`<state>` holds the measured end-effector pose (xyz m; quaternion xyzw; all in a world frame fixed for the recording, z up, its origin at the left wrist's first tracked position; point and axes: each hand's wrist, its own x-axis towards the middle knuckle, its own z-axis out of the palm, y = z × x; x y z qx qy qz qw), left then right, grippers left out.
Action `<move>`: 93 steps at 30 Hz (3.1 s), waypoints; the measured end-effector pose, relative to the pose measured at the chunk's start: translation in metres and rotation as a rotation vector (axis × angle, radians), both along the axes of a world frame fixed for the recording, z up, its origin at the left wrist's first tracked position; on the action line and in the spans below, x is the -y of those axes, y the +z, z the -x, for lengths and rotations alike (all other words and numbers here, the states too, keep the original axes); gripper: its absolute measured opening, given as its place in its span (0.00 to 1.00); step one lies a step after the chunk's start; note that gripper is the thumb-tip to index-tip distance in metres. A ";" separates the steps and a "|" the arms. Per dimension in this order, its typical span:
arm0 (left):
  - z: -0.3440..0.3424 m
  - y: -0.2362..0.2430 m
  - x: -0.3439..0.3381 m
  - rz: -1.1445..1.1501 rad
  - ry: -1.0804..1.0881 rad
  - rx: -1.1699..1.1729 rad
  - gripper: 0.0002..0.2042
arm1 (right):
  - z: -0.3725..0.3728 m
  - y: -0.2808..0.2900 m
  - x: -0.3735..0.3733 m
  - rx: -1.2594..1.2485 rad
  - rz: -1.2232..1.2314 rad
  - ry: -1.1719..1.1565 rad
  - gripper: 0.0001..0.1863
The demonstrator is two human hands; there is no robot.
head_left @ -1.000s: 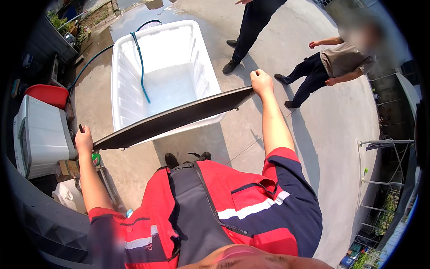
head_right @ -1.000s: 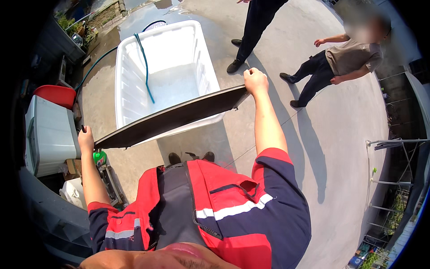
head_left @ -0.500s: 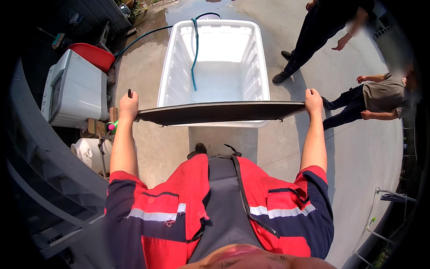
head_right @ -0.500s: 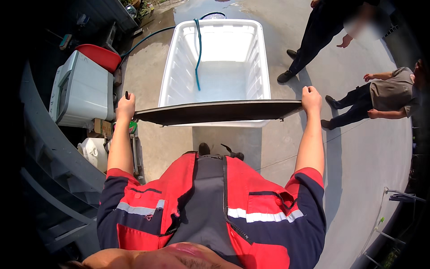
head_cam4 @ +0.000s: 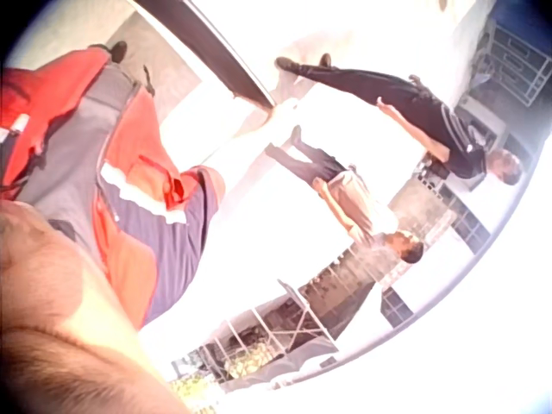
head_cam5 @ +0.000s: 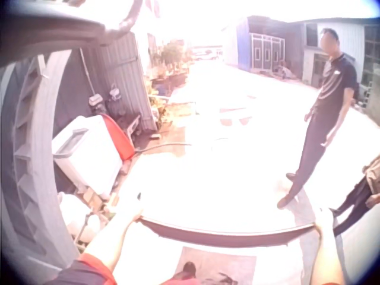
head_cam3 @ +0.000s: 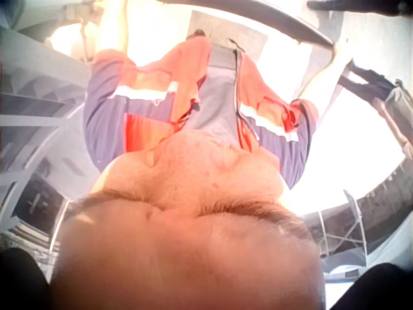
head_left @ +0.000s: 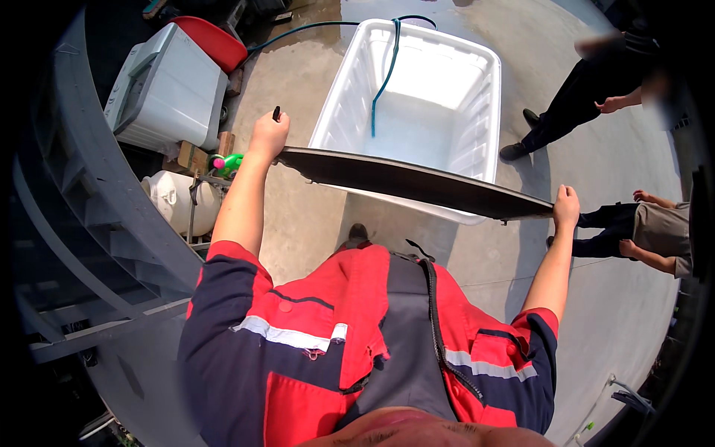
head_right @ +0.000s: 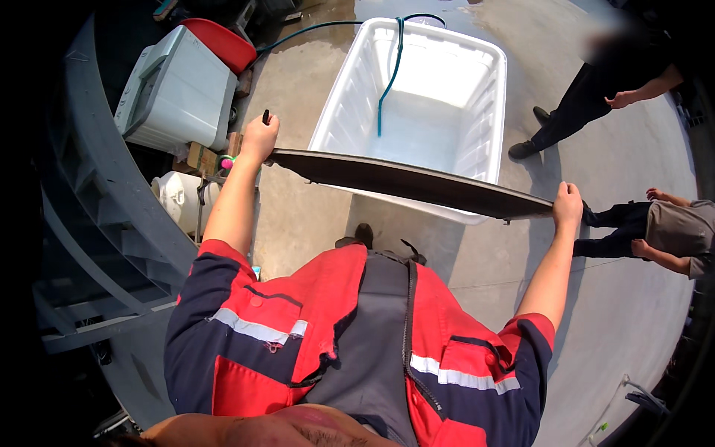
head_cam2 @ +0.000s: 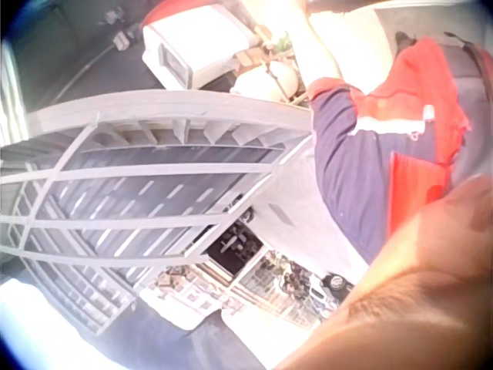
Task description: The person carries a radiator with both hands from a car area to a large white plastic bin.
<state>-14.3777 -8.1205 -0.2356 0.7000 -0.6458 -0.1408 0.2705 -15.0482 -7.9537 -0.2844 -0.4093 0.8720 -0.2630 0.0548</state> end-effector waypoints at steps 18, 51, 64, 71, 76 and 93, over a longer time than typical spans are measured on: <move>-0.006 -0.007 0.005 0.006 -0.011 -0.019 0.16 | 0.003 0.002 0.000 -0.011 -0.026 0.029 0.22; 0.000 0.003 0.000 -0.016 -0.009 0.035 0.18 | 0.013 -0.003 0.002 0.002 -0.045 0.050 0.23; -0.010 -0.002 0.003 -0.001 -0.037 0.055 0.18 | -0.003 0.007 0.000 0.006 -0.062 0.001 0.23; -0.002 0.002 0.001 0.024 -0.065 0.028 0.17 | 0.001 0.007 -0.003 0.016 -0.046 0.005 0.23; -0.002 0.001 0.000 -0.002 -0.053 0.026 0.17 | -0.009 0.015 -0.006 0.012 -0.050 -0.024 0.23; -0.010 -0.005 0.008 -0.044 -0.033 0.106 0.17 | -0.002 0.006 -0.003 -0.025 -0.026 0.011 0.22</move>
